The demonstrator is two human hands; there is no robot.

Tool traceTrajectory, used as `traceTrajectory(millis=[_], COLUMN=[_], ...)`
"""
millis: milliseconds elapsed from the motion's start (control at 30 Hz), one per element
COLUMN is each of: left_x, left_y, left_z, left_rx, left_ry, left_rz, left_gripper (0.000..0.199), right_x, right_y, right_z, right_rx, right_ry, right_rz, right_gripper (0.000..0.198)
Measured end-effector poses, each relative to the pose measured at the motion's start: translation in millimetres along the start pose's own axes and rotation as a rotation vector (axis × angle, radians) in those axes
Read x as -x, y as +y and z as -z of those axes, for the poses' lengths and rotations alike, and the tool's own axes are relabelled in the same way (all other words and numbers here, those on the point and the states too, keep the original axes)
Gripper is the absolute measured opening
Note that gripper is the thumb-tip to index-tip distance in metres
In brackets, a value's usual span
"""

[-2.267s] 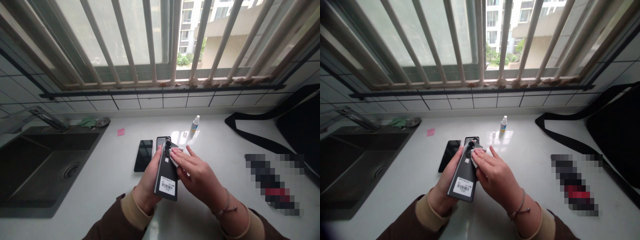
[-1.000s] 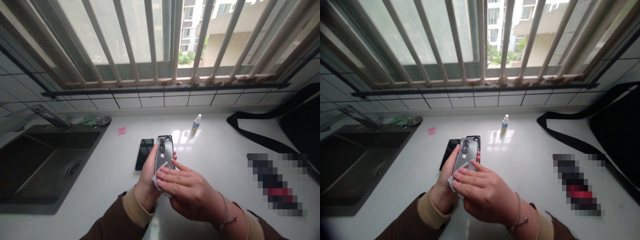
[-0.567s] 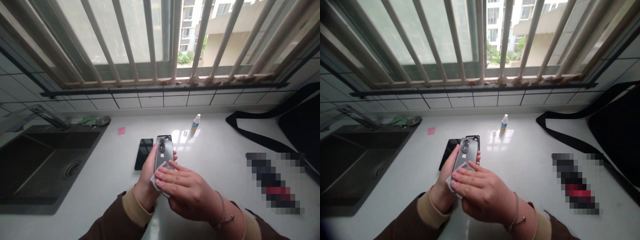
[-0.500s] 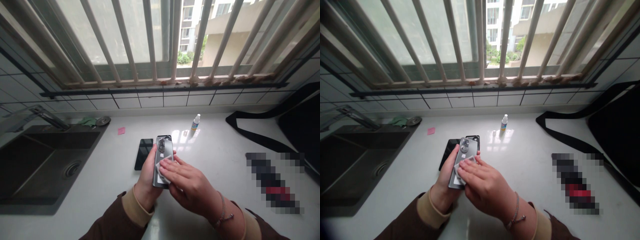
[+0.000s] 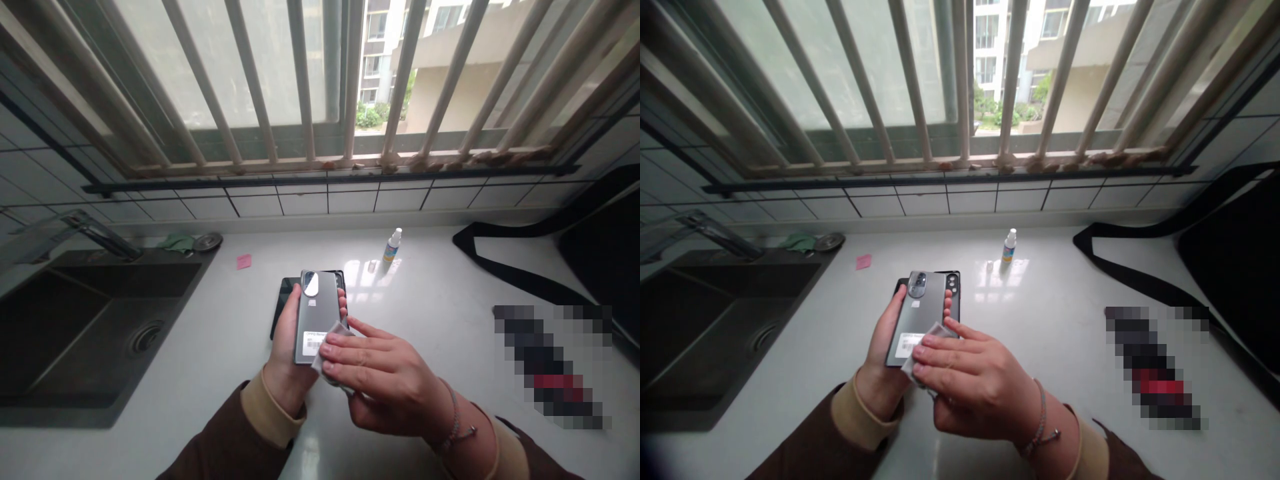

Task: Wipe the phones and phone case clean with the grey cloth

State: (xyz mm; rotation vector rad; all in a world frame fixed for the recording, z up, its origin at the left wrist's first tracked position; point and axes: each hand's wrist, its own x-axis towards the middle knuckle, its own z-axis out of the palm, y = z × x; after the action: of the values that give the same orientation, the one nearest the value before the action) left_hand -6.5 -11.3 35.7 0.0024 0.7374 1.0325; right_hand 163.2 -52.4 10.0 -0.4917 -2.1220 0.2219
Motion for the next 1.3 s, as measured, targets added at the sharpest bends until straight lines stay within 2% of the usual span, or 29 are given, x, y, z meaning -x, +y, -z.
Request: traceTrajectory(millis=[133, 300, 500, 667, 867, 1067, 1300], left_x=[-1, -2, -1, -5, -5, -8, -1], left_y=[-3, -10, -14, -22, -21, -23, -6], left_z=[3, 6, 5, 8, 7, 10, 3], left_rx=[0.007, 0.038, -0.052, -0.051, -0.102, -0.076, -0.055], left_ry=[-0.064, -0.118, -0.029, -0.077, 0.07, 0.0, 0.038], left_rz=[-0.013, -0.031, 0.01, -0.006, 0.007, -0.001, 0.017], left_gripper=[0.063, 0.057, 0.056, 0.057, 0.055, 0.057, 0.06], right_x=[5, 4, -1, 1, -1, -1, -2], right_y=[8, 5, -5, -2, -6, -3, -7], right_z=[0, -3, -4, -4, -6, -8, -5], right_rx=[0.082, 0.083, 0.004, 0.09, -0.001, 0.076, -0.035], right_ry=[0.046, -0.002, -0.098, -0.035, -0.071, -0.05, -0.111], right_rz=[-0.094, -0.13, 0.028, -0.12, 0.005, -0.138, 0.041], right_gripper=[0.055, 0.053, 0.05, 0.054, 0.05, 0.053, 0.058])
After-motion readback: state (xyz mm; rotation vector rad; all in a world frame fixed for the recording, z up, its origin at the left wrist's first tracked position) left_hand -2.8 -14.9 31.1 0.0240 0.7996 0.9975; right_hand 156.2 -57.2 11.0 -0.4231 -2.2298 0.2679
